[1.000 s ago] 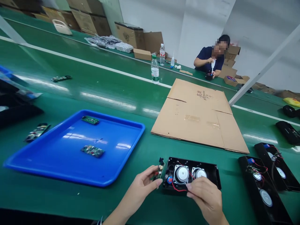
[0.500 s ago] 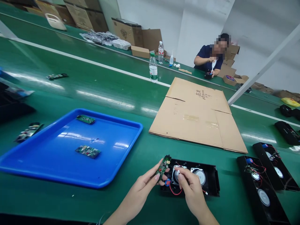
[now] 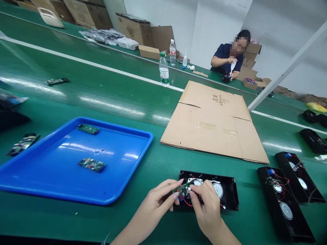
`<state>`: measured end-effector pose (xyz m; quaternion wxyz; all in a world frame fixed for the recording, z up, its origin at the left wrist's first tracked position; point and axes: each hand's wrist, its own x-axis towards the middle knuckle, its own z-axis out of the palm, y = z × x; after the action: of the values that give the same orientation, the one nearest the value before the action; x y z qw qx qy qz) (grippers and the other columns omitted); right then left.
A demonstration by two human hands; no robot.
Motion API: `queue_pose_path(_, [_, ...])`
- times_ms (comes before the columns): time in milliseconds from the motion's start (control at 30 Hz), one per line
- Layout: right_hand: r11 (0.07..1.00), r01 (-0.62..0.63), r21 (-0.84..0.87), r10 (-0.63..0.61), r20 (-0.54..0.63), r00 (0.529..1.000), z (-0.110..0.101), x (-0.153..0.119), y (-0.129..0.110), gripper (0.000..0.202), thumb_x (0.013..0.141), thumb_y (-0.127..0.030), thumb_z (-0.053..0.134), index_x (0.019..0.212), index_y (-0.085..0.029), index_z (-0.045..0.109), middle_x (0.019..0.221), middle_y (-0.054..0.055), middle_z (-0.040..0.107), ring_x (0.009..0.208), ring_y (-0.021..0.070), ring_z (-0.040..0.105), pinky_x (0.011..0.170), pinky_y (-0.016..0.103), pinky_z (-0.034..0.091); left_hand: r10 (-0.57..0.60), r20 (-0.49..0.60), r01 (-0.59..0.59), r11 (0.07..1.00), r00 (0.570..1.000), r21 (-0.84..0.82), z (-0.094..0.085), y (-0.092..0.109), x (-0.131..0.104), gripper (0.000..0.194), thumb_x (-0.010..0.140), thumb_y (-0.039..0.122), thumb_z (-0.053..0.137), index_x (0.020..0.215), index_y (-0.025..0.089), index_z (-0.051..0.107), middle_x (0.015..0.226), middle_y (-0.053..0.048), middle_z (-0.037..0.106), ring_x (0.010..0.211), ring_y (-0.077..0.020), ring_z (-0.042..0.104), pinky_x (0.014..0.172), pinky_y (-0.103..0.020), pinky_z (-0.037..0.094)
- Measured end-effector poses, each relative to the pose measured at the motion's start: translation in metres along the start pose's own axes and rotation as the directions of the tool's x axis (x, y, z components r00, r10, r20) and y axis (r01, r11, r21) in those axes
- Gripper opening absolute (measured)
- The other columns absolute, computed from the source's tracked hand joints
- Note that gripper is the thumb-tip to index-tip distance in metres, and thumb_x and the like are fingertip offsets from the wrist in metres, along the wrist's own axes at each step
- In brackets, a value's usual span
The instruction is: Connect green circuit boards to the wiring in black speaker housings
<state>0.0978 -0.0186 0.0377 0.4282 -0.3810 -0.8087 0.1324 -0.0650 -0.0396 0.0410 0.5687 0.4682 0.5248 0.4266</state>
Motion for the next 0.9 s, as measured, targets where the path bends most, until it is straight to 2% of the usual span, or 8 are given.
queue_pose_path(67, [0.999, 0.040, 0.029, -0.040, 0.027, 0.999, -0.001, 0.003, 0.001, 0.011, 0.090, -0.013, 0.045, 0.092, -0.018, 0.054, 0.070, 0.002, 0.058, 0.061, 0.0127, 0.046, 0.054, 0.026, 0.039, 0.053, 0.002, -0.053, 0.993, 0.999, 0.109, -0.002, 0.007, -0.002, 0.025, 0.074, 0.027, 0.061, 0.098, 0.027, 0.070, 0.096, -0.003, 0.067, 0.081, -0.0177, 0.065, 0.067, -0.022, 0.054])
queue_pose_path(133, [0.997, 0.061, 0.037, -0.062, 0.032, 0.998, -0.001, 0.005, 0.002, 0.011, 0.090, -0.012, 0.045, 0.092, -0.017, 0.054, 0.069, 0.002, 0.059, 0.060, 0.0128, 0.045, 0.054, 0.026, 0.039, 0.069, -0.019, -0.066, 0.989, 0.997, 0.135, -0.002, 0.012, -0.004, 0.026, 0.070, 0.023, 0.065, 0.095, 0.026, 0.069, 0.096, -0.001, 0.070, 0.090, -0.0188, 0.064, 0.075, -0.022, 0.053])
queue_pose_path(267, [0.997, 0.062, 0.046, -0.064, 0.036, 0.997, -0.001, 0.007, 0.000, 0.011, 0.089, -0.011, 0.046, 0.091, -0.017, 0.055, 0.067, 0.001, 0.059, 0.059, 0.0129, 0.044, 0.053, 0.026, 0.037, 0.072, -0.134, -0.054, 0.990, 0.988, 0.134, -0.001, 0.011, -0.003, 0.017, 0.069, 0.029, 0.067, 0.085, 0.023, 0.066, 0.077, 0.001, 0.073, 0.072, -0.0173, 0.068, 0.063, -0.021, 0.056])
queue_pose_path(367, [0.997, 0.057, 0.042, -0.059, 0.050, 0.997, -0.001, 0.007, -0.002, 0.013, 0.089, -0.011, 0.047, 0.093, -0.017, 0.056, 0.070, 0.002, 0.061, 0.061, 0.0135, 0.045, 0.055, 0.027, 0.037, 0.196, -0.157, -0.145, 0.948, 0.968, 0.283, -0.001, 0.007, -0.002, 0.015, 0.073, 0.032, 0.064, 0.084, 0.023, 0.069, 0.078, 0.001, 0.074, 0.067, -0.0161, 0.068, 0.060, -0.020, 0.055])
queue_pose_path(567, [0.998, 0.062, -0.013, -0.062, 0.048, 0.997, 0.000, 0.009, -0.003, 0.013, 0.090, -0.013, 0.045, 0.088, -0.017, 0.057, 0.067, 0.002, 0.059, 0.060, 0.0132, 0.042, 0.054, 0.027, 0.033, 0.475, -0.065, -0.372, 0.760, 0.877, 0.533, -0.003, 0.006, -0.004, 0.026, 0.081, 0.042, 0.058, 0.093, 0.021, 0.068, 0.085, -0.001, 0.075, 0.069, -0.0154, 0.070, 0.062, -0.019, 0.056])
queue_pose_path(700, [0.988, 0.111, -0.112, -0.104, 0.068, 0.992, -0.003, 0.012, -0.005, 0.015, 0.090, -0.010, 0.044, 0.084, -0.015, 0.056, 0.063, 0.001, 0.054, 0.059, 0.0131, 0.038, 0.054, 0.028, 0.030, 0.631, 0.046, -0.528, 0.604, 0.774, 0.596, -0.003, 0.009, -0.001, 0.029, 0.086, 0.042, 0.051, 0.096, 0.019, 0.066, 0.077, -0.003, 0.075, 0.065, -0.0142, 0.069, 0.062, -0.019, 0.056])
queue_pose_path(767, [0.975, 0.160, -0.156, -0.149, 0.081, 0.986, -0.005, 0.014, -0.006, 0.016, 0.090, -0.008, 0.043, 0.083, -0.014, 0.056, 0.060, 0.001, 0.051, 0.058, 0.0132, 0.036, 0.053, 0.028, 0.028, 0.673, 0.101, -0.582, 0.542, 0.733, 0.606, -0.004, 0.013, 0.001, 0.028, 0.088, 0.039, 0.049, 0.097, 0.017, 0.065, 0.073, -0.003, 0.073, 0.062, -0.0137, 0.068, 0.059, -0.020, 0.055])
queue_pose_path(900, [0.940, 0.267, -0.211, -0.240, 0.142, 0.960, -0.010, 0.016, -0.007, 0.018, 0.090, -0.006, 0.041, 0.086, -0.011, 0.058, 0.061, 0.003, 0.051, 0.060, 0.0141, 0.036, 0.053, 0.028, 0.027, 0.676, 0.159, -0.613, 0.510, 0.719, 0.604, -0.003, 0.022, 0.004, 0.034, 0.089, 0.043, 0.046, 0.089, 0.014, 0.065, 0.063, -0.003, 0.070, 0.053, -0.0129, 0.065, 0.049, -0.020, 0.052])
